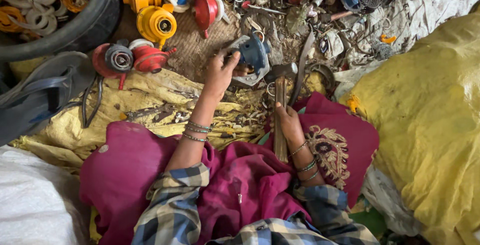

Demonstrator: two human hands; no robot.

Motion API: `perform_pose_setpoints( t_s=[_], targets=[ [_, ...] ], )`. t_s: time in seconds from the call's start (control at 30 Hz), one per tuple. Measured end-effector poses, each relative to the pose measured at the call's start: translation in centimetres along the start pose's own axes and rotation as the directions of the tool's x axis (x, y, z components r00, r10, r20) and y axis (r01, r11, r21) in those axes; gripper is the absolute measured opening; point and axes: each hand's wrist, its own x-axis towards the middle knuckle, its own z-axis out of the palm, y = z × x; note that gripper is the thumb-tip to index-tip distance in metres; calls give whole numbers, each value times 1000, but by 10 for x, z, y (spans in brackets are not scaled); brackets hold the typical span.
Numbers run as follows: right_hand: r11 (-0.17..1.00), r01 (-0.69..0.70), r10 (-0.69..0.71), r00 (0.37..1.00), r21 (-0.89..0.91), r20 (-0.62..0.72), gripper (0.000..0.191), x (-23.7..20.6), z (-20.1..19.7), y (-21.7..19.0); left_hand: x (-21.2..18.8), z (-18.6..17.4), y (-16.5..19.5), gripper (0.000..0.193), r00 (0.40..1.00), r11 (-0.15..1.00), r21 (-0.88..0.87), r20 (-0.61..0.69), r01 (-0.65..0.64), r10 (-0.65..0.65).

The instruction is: The person sits on the floor and uses a hammer to strike a red plastic component held in a metal fixture, then repeats the process with a blue plastic component. The person handles the parts by hand and uses the hammer to separate or break them apart.

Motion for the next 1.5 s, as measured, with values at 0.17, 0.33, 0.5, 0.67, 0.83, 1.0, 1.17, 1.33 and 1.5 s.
perform_pose_setpoints(
  t_s=[0.17, 0.33, 0.5, 0.67, 0.83, 1.0, 1.17, 1.33, 1.5],
  targets=[
    [999, -31, 32, 999, 23, -13, 34, 0, 2, -1, -2, 0, -5, 38, 977, 866, 453, -112, 211, -179],
    [999, 48, -48, 999, -23, 24, 25, -7, 8, -10, -4, -3, -10, 35, 985, 858, 485, -54, 171, -165],
    [1000, 20, -19, 999, -17, 48, 19, -14, 13, -21, -1, -3, -9, 32, 996, 915, 394, -35, 85, -77],
    [998, 64, -64, 997, -2, 46, 21, -17, 19, -24, -9, 5, -1, 32, 998, 911, 409, -55, 46, -26],
    [955, 267, -273, 962, -129, -27, 20, -44, 23, -34, -19, 7, 3, 32, 996, 939, 334, -58, 82, -66],
    [797, 512, -556, 829, -321, -61, 25, -112, 20, -90, -14, 6, 1, 34, 963, 589, 787, 23, -184, 269],
    [474, 784, -875, 470, -401, -117, 16, -186, 1, -142, -12, 9, -1, 30, 990, 739, 668, -29, -82, 136],
    [508, 716, -853, 496, -480, -163, 8, -181, 3, -146, -13, 13, 0, 31, 997, 796, 606, -52, -14, 57],
    [660, 197, -293, 956, -725, -6, 30, -116, 37, -98, -12, 8, -1, 31, 999, 804, 594, -17, -21, 39]
  ],
)
